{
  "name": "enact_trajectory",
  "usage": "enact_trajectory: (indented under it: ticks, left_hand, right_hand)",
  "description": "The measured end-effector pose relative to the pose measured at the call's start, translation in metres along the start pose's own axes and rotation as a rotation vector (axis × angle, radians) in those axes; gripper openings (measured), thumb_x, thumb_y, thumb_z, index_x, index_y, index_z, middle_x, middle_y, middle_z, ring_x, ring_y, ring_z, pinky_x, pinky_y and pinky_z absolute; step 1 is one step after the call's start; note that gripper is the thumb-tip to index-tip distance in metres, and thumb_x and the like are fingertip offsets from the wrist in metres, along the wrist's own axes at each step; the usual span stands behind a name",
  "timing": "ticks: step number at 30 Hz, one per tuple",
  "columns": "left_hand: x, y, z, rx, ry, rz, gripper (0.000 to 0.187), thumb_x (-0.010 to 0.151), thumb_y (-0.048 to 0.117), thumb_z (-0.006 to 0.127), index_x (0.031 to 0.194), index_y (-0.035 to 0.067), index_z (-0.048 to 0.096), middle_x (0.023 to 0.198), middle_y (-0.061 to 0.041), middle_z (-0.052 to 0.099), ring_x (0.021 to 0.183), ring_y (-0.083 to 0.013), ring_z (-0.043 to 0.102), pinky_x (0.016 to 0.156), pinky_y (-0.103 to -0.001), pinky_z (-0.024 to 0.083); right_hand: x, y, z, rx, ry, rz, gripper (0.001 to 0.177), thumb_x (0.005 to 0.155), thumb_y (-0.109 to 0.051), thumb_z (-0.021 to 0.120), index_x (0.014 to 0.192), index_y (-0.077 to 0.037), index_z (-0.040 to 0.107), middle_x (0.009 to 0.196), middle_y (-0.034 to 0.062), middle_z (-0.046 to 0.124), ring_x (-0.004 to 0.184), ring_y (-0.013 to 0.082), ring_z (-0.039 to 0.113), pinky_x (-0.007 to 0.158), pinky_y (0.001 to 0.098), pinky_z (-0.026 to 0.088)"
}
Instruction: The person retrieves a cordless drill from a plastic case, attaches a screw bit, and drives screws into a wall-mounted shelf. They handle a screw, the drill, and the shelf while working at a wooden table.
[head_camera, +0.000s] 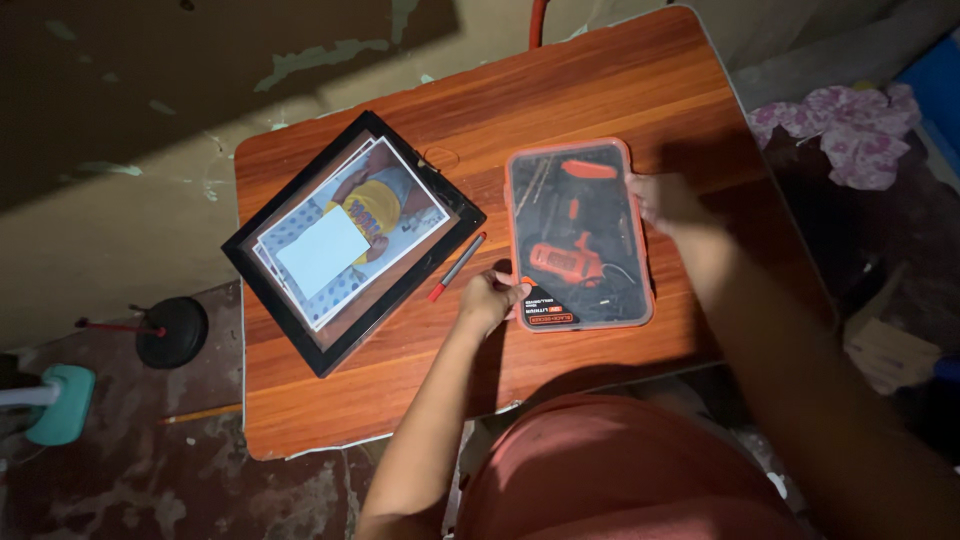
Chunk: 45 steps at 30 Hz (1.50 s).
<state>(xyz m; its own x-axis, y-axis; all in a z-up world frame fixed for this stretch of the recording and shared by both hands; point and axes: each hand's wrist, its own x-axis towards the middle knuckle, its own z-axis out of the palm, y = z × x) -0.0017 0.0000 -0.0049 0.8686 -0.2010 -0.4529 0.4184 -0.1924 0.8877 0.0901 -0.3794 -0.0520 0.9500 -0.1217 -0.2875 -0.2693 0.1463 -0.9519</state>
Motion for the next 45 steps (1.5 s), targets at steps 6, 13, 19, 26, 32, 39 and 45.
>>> enact_trajectory:
  ticks: [6,13,19,26,32,39,45]
  left_hand:
    - [-0.015,0.004,0.002,0.131,0.073,0.108,0.028,0.084,0.014,0.084,0.096,0.001,0.062,0.077,-0.008,0.068,0.063,-0.0137,0.062,0.052,-0.031,0.053]
    - [-0.02,0.006,0.005,0.095,0.09,0.127,0.029,0.083,0.014,0.084,0.097,0.001,0.062,0.078,-0.007,0.068,0.062,-0.0128,0.062,0.053,-0.029,0.053]
    - [-0.01,-0.001,0.004,0.026,0.047,0.064,0.03,0.083,0.015,0.084,0.099,0.001,0.062,0.083,-0.006,0.071,0.066,-0.0119,0.066,0.054,-0.028,0.056]
    - [0.008,-0.005,-0.002,-0.037,-0.048,0.013,0.032,0.083,0.011,0.082,0.103,0.0,0.059,0.088,-0.01,0.072,0.071,-0.0164,0.071,0.06,-0.033,0.064]
    - [0.008,-0.004,-0.006,-0.062,-0.064,-0.043,0.03,0.084,0.01,0.08,0.105,0.002,0.06,0.092,-0.01,0.074,0.076,-0.0174,0.074,0.066,-0.034,0.065]
    - [0.008,-0.006,-0.005,-0.07,-0.067,-0.052,0.03,0.085,0.012,0.081,0.106,0.002,0.062,0.095,-0.008,0.074,0.078,-0.0159,0.073,0.07,-0.033,0.065]
    - [0.013,-0.013,-0.003,-0.064,-0.044,-0.05,0.031,0.085,0.011,0.081,0.107,0.003,0.061,0.092,-0.009,0.074,0.076,-0.016,0.072,0.067,-0.032,0.063]
  right_hand:
    - [0.029,-0.009,-0.007,-0.233,0.23,0.169,0.02,0.093,-0.027,0.075,0.088,-0.009,0.072,0.072,-0.0008,0.064,0.061,0.0102,0.056,0.056,0.0263,0.048]
    - [0.002,-0.017,-0.005,-0.046,0.149,0.096,0.019,0.1,-0.023,0.068,0.103,-0.005,0.073,0.078,0.0023,0.065,0.061,0.0126,0.056,0.051,0.028,0.043]
    - [-0.115,0.001,-0.005,-0.078,-0.09,0.202,0.036,0.094,-0.03,0.066,0.119,-0.004,0.068,0.107,0.0118,0.076,0.091,0.0218,0.074,0.077,0.0392,0.061]
    - [-0.143,0.038,-0.016,-0.115,-0.036,0.288,0.033,0.091,-0.026,0.076,0.111,-0.001,0.07,0.099,0.0091,0.073,0.089,0.018,0.068,0.083,0.0356,0.057]
    - [-0.126,0.051,-0.019,0.146,-0.177,0.394,0.016,0.102,-0.021,0.066,0.105,-0.005,0.069,0.093,0.0034,0.069,0.08,0.0141,0.063,0.076,0.0333,0.055]
    - [-0.141,0.046,-0.006,0.442,-0.207,0.279,0.012,0.11,-0.012,0.067,0.117,-0.003,0.07,0.109,0.004,0.07,0.088,0.0099,0.06,0.072,0.0234,0.046]
    - [-0.153,0.023,-0.004,0.262,-0.079,0.247,0.009,0.095,-0.012,0.067,0.095,-0.003,0.067,0.089,0.0065,0.071,0.077,0.0169,0.067,0.072,0.0315,0.057]
